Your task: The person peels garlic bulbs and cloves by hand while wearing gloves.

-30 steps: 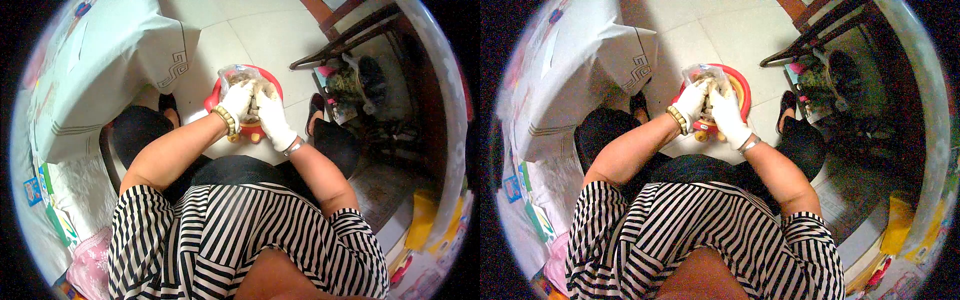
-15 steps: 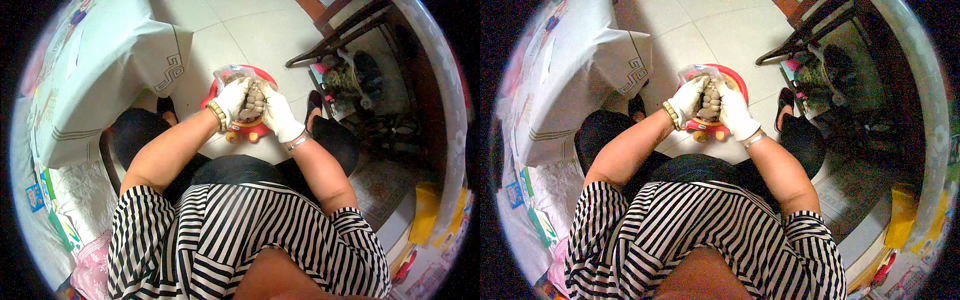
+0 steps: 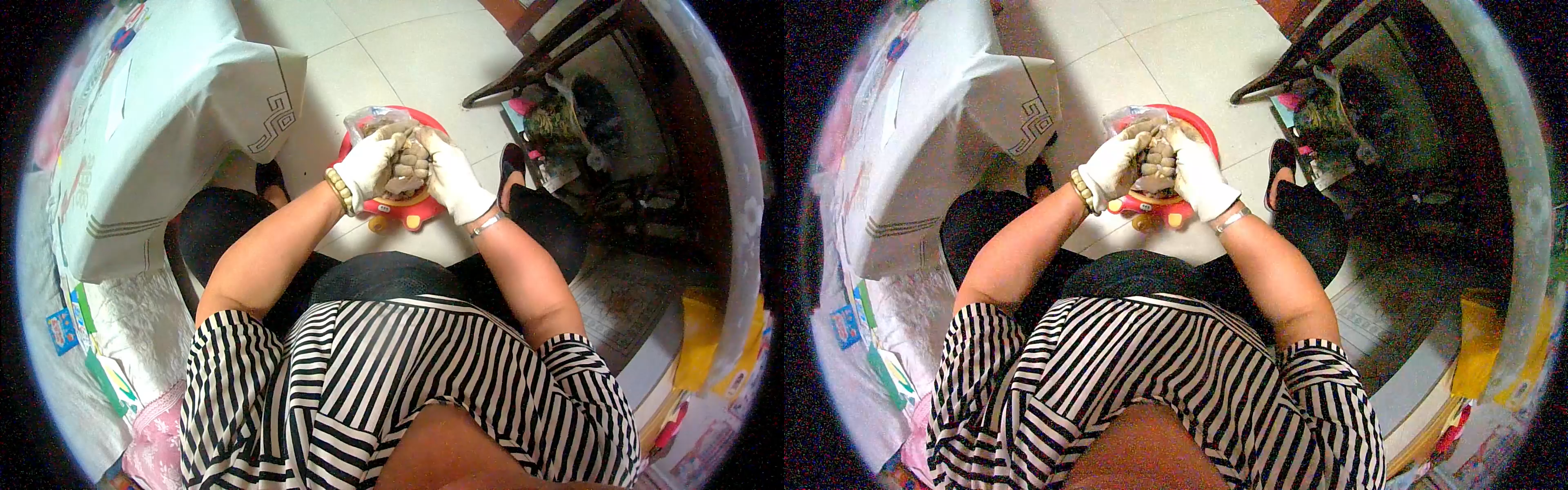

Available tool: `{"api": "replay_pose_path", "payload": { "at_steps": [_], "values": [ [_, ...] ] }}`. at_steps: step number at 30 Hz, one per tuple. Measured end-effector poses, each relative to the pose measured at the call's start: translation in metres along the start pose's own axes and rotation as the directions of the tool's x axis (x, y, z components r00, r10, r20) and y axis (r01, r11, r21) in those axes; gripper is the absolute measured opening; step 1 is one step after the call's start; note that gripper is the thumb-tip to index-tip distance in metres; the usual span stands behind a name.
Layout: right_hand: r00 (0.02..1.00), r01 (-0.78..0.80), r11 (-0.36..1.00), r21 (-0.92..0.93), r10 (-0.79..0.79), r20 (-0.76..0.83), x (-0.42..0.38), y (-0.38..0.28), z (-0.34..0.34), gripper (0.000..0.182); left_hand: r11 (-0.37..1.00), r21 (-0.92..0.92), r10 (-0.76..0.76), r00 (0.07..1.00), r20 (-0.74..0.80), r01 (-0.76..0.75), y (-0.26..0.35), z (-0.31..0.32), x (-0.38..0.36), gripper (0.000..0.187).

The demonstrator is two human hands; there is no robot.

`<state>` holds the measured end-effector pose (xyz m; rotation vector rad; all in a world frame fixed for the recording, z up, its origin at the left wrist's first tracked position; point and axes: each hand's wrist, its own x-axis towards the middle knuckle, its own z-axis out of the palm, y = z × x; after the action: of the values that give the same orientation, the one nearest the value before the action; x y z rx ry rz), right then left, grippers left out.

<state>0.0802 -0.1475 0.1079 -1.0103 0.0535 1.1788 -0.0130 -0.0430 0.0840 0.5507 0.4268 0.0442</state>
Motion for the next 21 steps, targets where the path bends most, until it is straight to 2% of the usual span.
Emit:
{"api": "replay_pose_path", "payload": {
  "at_steps": [3, 4, 6, 8, 10, 12, 15, 16, 17, 19, 21],
  "values": [
    [0.998, 0.069, 0.996, -0.064, -0.069, 0.009, 0.007, 0.007, -0.005, 0.024, 0.998, 0.065, 0.027, 0.998, -0.057, -0.023, -0.001, -0.002, 0.000, 0.026],
    [0.994, 0.106, 0.976, -0.190, -0.105, 0.015, 0.006, 0.011, -0.007, 0.023, 0.982, 0.172, 0.101, 0.986, -0.130, -0.078, -0.004, -0.007, 0.007, 0.024],
    [0.991, 0.131, 0.920, -0.370, -0.127, 0.035, 0.011, 0.018, -0.015, 0.023, 0.971, 0.225, 0.116, 0.979, -0.168, -0.076, -0.008, -0.014, 0.010, 0.024],
    [0.985, 0.171, 0.902, -0.396, -0.162, 0.058, 0.010, 0.018, -0.015, 0.022, 0.961, 0.261, 0.140, 0.972, -0.189, -0.088, -0.009, -0.011, 0.008, 0.021],
    [0.984, 0.174, 0.894, -0.413, -0.169, 0.048, 0.001, 0.011, -0.008, 0.022, 0.981, 0.173, 0.122, 0.971, -0.204, -0.087, -0.008, -0.005, 0.005, 0.020],
    [0.992, 0.101, 0.935, -0.339, -0.120, -0.033, -0.003, 0.007, -0.003, 0.018, 0.986, 0.154, 0.089, 0.974, -0.209, -0.057, -0.007, -0.005, 0.004, 0.021],
    [0.989, 0.136, 0.943, -0.302, -0.148, -0.017, 0.002, 0.010, -0.003, 0.017, 0.987, 0.139, 0.109, 0.977, -0.183, -0.084, -0.009, -0.006, 0.004, 0.020],
    [0.986, 0.120, 0.910, -0.397, -0.156, -0.059, 0.001, 0.010, -0.004, 0.017, 0.986, 0.145, 0.113, 0.978, -0.178, -0.087, -0.007, -0.004, 0.003, 0.020],
    [0.986, 0.122, 0.909, -0.398, -0.158, -0.059, 0.001, 0.008, -0.006, 0.017, 0.987, 0.143, 0.104, 0.977, -0.184, -0.078, -0.006, -0.002, 0.002, 0.019],
    [0.994, 0.103, 0.879, -0.465, -0.113, 0.008, -0.005, 0.003, -0.001, 0.015, 0.988, 0.134, 0.097, 0.976, -0.196, -0.071, -0.011, -0.005, 0.003, 0.019],
    [0.990, 0.137, 0.897, -0.421, -0.131, 0.044, 0.002, 0.012, -0.005, 0.016, 0.971, 0.233, 0.098, 0.982, -0.159, -0.059, -0.016, -0.015, 0.008, 0.018]
  ]
}}
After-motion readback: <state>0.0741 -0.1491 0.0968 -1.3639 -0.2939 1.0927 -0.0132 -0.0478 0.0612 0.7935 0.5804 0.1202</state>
